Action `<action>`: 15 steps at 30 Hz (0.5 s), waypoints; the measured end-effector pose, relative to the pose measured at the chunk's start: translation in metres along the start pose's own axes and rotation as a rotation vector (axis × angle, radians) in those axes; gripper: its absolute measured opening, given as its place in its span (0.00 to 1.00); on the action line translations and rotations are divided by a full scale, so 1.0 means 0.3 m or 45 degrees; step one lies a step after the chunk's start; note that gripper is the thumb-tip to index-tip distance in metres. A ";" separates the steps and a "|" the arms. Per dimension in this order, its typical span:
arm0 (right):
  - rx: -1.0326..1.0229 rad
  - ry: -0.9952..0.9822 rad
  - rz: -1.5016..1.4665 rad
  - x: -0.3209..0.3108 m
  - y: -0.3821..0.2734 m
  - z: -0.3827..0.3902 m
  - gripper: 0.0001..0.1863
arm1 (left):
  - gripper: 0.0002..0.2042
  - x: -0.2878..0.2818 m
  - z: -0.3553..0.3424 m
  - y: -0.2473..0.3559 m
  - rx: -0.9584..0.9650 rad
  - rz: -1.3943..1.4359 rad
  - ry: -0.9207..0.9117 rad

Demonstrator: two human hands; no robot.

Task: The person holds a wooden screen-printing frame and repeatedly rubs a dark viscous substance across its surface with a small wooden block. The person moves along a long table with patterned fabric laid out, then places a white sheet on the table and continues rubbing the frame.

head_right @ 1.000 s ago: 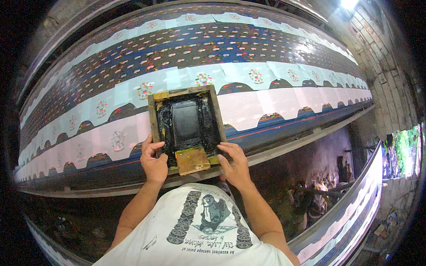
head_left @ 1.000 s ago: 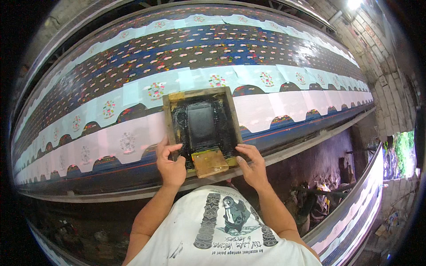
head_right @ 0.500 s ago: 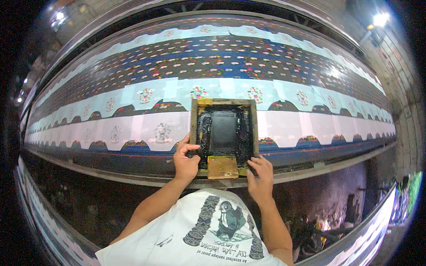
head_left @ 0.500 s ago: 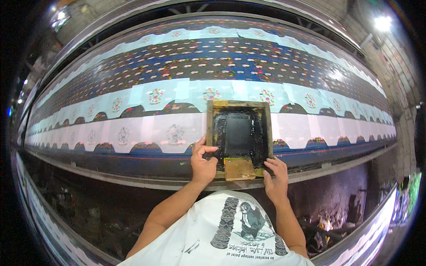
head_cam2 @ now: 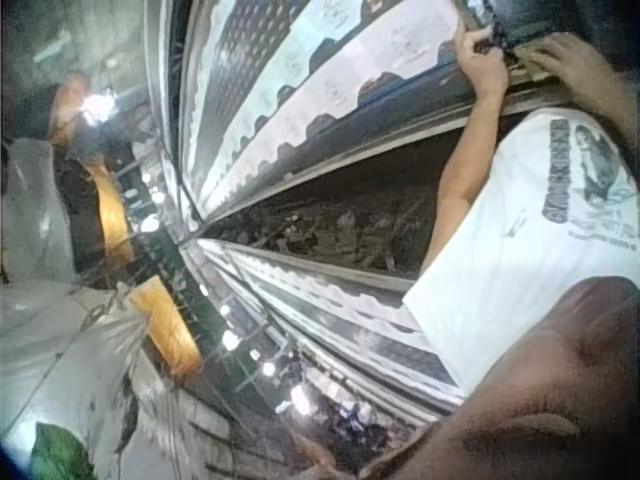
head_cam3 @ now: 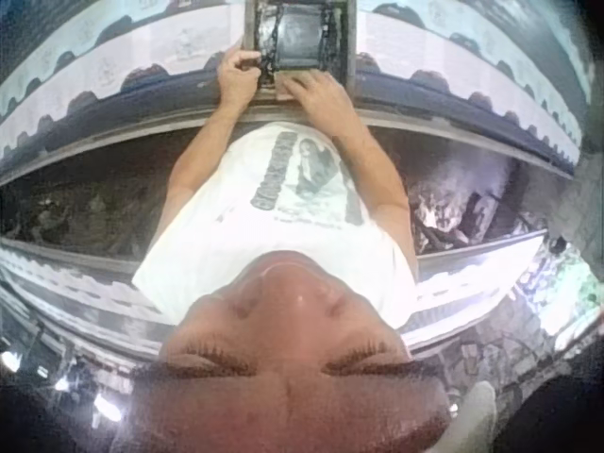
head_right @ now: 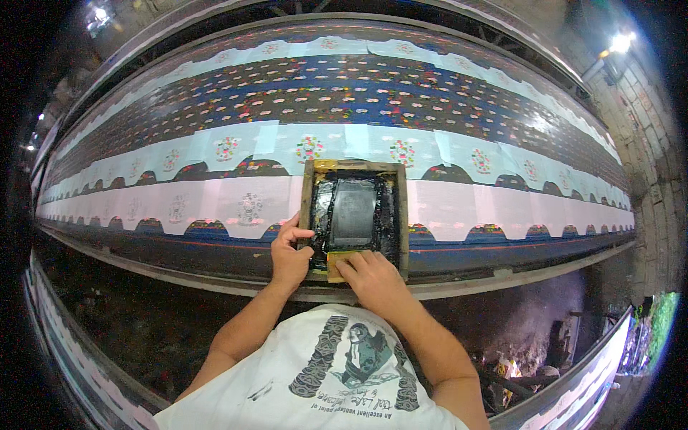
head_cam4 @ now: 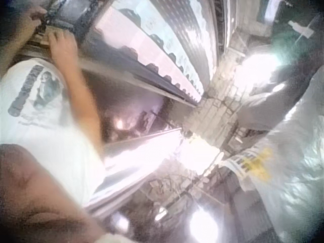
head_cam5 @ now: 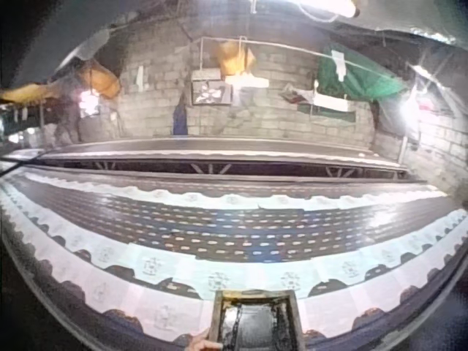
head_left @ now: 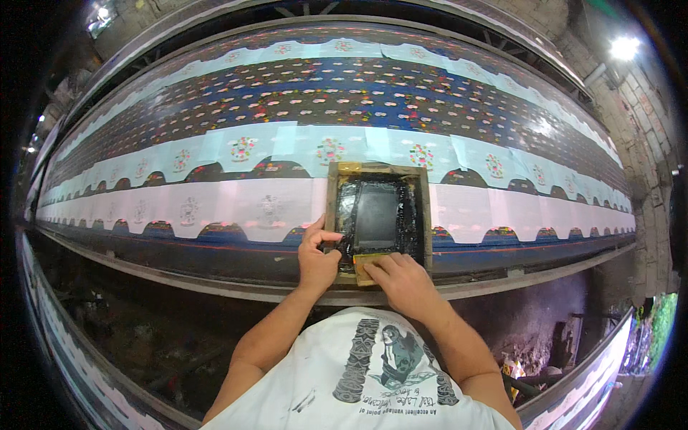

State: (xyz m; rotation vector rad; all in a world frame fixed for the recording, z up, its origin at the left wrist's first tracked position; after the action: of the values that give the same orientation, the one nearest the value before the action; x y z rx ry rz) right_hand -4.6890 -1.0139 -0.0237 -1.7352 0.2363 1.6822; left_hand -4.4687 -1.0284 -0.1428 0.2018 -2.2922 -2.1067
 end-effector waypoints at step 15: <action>0.219 -0.009 -0.136 -0.229 0.407 -0.406 0.23 | 0.20 -0.053 -0.010 -0.034 -0.179 0.135 -0.123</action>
State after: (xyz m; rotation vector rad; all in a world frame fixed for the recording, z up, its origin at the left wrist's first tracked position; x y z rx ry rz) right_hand -4.6708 -1.1982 -0.0128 -1.5866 0.2721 1.5450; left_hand -4.4518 -1.0305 -0.1517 -0.0238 -2.1383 -2.2584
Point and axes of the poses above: each hand's wrist, its own z-axis away from the middle knuckle, its own x-axis out of the palm, y = z × x, the point moved 5 cm from there along -z, towards the middle knuckle, and after that the axes turned 13 degrees about -y, right-handed, at the moved point
